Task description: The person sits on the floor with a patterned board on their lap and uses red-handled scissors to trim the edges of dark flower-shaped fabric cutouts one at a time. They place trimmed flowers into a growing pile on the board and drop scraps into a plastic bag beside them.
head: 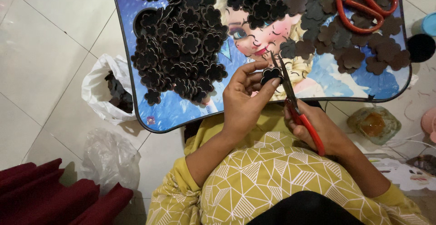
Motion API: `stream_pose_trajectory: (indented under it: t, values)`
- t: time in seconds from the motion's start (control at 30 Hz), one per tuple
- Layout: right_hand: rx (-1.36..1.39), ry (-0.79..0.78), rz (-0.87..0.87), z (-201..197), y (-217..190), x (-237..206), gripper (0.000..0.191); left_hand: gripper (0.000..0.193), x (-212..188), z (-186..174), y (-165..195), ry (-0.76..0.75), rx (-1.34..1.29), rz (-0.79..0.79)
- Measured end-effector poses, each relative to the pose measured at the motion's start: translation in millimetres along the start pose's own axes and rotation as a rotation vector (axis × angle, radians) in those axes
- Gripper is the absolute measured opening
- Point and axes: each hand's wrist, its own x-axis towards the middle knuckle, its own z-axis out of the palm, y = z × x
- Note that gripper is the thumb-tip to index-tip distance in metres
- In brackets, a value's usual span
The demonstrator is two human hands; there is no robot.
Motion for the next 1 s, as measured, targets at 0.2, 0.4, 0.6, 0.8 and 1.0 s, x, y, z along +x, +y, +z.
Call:
stream_pose_trajectory:
  t: [0.2, 0.4, 0.6, 0.8, 1.0]
  values:
    - [0.05, 0.012, 0.0, 3, 5, -1, 0.083, 0.039, 0, -1, -1, 0.017, -0.023, -0.011]
    - [0.073, 0.015, 0.022, 3, 12, -1, 0.081, 0.038, 0, -1, -2, 0.009, -0.008, 0.004]
    - [0.086, 0.009, 0.01, 2, 18, -1, 0.079, 0.038, 0, -2, -1, 0.016, 0.014, 0.005]
    - [0.053, 0.013, 0.034, 0, 18, -2, 0.078, 0.037, 0, -4, 0, -0.013, -0.048, -0.001]
    - [0.124, 0.024, 0.029, 2, 15, -3, 0.079, 0.038, 3, -9, -6, 0.002, -0.04, -0.002]
